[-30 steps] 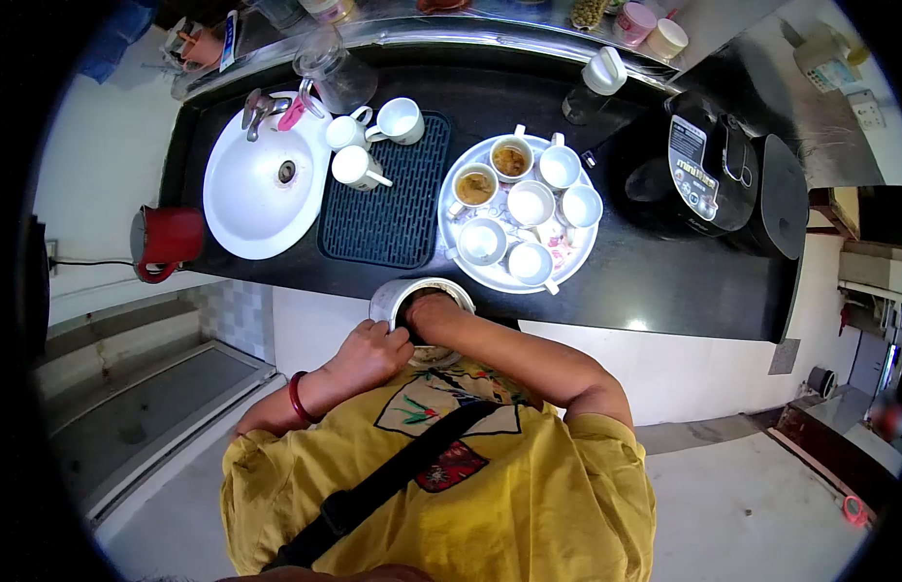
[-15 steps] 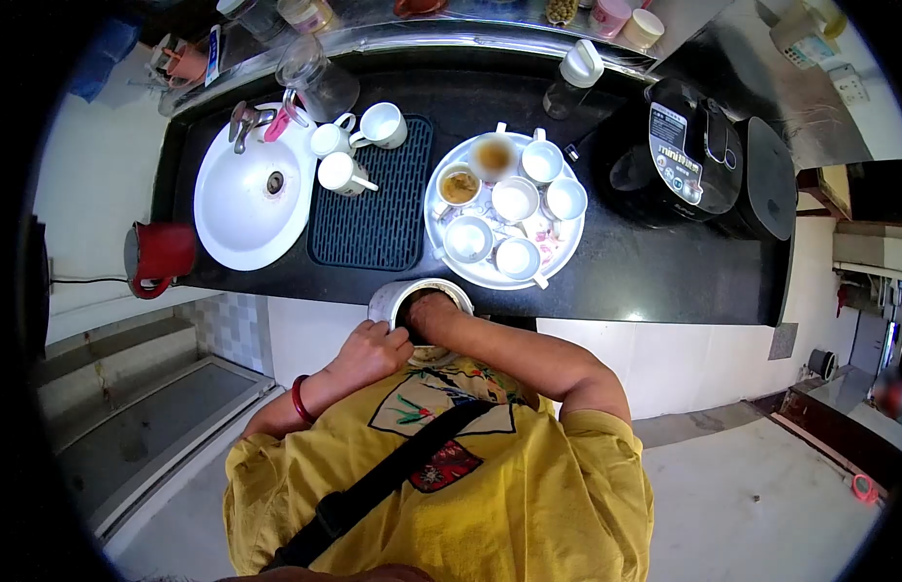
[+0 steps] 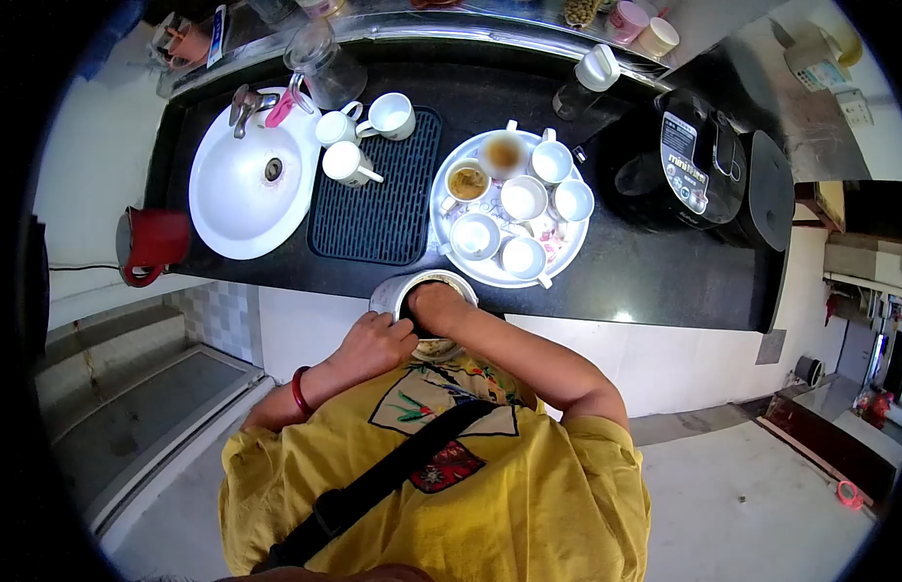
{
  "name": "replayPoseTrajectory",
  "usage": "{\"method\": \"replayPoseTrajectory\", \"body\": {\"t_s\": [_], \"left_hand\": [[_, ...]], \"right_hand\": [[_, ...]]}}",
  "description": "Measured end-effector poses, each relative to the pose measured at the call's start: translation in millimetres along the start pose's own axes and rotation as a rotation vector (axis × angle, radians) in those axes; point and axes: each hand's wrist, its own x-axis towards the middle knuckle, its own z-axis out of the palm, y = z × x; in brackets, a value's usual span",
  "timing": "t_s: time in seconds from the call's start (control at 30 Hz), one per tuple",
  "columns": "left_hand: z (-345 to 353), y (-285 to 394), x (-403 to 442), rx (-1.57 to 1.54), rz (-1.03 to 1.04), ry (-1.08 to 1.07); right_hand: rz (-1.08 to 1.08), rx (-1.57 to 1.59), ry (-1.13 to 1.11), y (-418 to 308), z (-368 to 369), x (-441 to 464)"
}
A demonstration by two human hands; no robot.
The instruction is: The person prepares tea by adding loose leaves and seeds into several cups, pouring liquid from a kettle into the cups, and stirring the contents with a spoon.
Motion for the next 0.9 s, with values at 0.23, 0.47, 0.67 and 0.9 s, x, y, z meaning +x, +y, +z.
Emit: {"method": "replayPoseTrajectory", "body": {"t_s": [0.23,0.47,0.67,0.9], "left_hand": [[1,2,2,-0.020,-0.010,0.021],[-1,7,4,-0.008,-0.037,0.013],[-6,10,5,-0.043,-0.088,-0.002],[-8,8,-2,-0.085,-0.169,-0.003]], "right_hand": [[-0.121,0.068,0.274,-1,2,-24],[-0.072,0.220,0.404,-2,-5,-42],[-0.116,0.536,0.541,4,-12,-53],[0.123,1.217,0.444,21,-39,-80]]}}
